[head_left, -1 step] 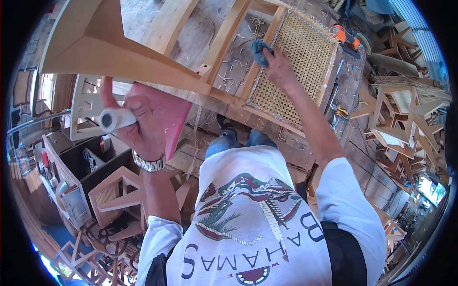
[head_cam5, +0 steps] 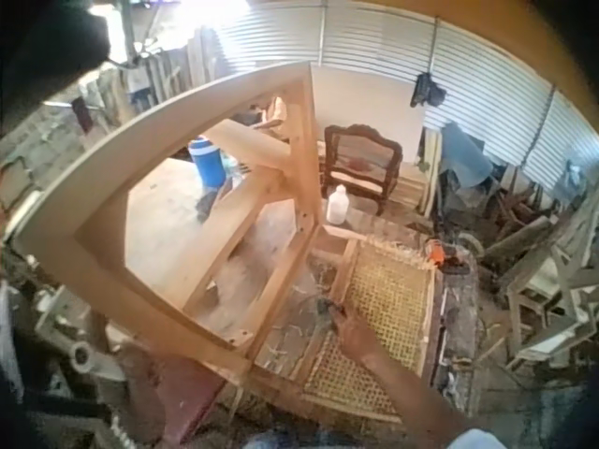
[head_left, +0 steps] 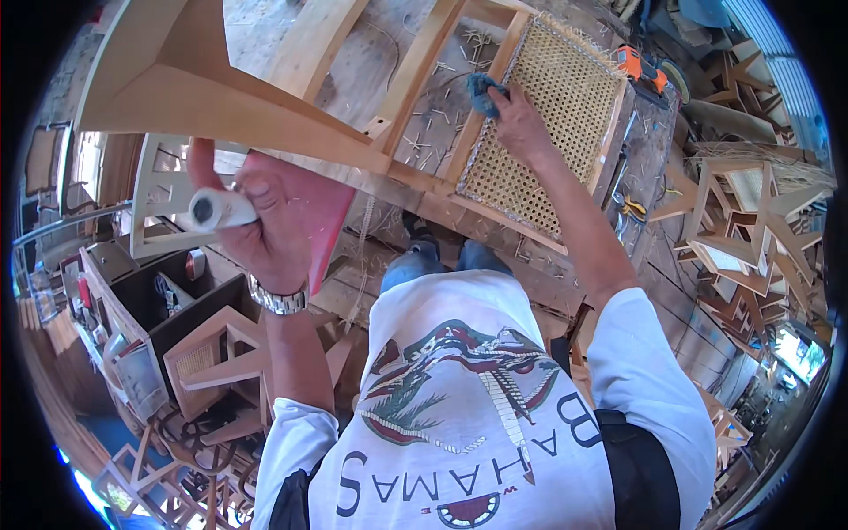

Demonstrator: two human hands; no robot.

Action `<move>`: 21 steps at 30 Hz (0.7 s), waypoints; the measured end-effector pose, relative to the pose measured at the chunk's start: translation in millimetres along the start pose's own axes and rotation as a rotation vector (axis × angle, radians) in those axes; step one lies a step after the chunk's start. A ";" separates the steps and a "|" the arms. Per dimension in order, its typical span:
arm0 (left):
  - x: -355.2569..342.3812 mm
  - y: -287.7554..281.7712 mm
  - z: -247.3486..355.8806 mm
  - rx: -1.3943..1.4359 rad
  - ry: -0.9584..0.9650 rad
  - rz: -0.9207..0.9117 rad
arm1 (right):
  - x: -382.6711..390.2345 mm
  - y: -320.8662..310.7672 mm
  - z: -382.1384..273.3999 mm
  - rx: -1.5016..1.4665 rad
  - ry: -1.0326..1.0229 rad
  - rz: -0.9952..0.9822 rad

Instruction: Installing cane mesh onto a wooden chair seat using glue and a hammer.

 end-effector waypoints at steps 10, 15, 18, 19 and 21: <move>-3.0 2.3 -16.5 -0.100 -0.128 -0.024 | 141.8 -32.8 -181.6 -0.618 -0.219 -0.754; 1.9 -1.5 -18.9 -0.189 -0.178 -0.059 | 87.5 -55.2 -81.0 -1.080 0.074 -0.484; 7.2 0.2 -4.0 -0.330 -0.157 0.015 | 42.9 -66.9 46.9 -0.621 0.238 0.172; 10.8 -11.8 9.3 -0.507 0.093 0.130 | 30.2 -76.9 62.8 -0.439 0.321 0.294; 34.8 -3.3 39.0 -0.640 0.260 0.238 | 23.7 -85.9 80.2 -0.248 0.410 0.424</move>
Point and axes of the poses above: each hand's wrist, its own x-axis away from the middle knuckle, its own y-axis out of the palm, z = x × y, the point moved 10 cm from there along -x, towards the middle knuckle, and after that the axes turned 9 degrees about z, right-handed, at the moved point
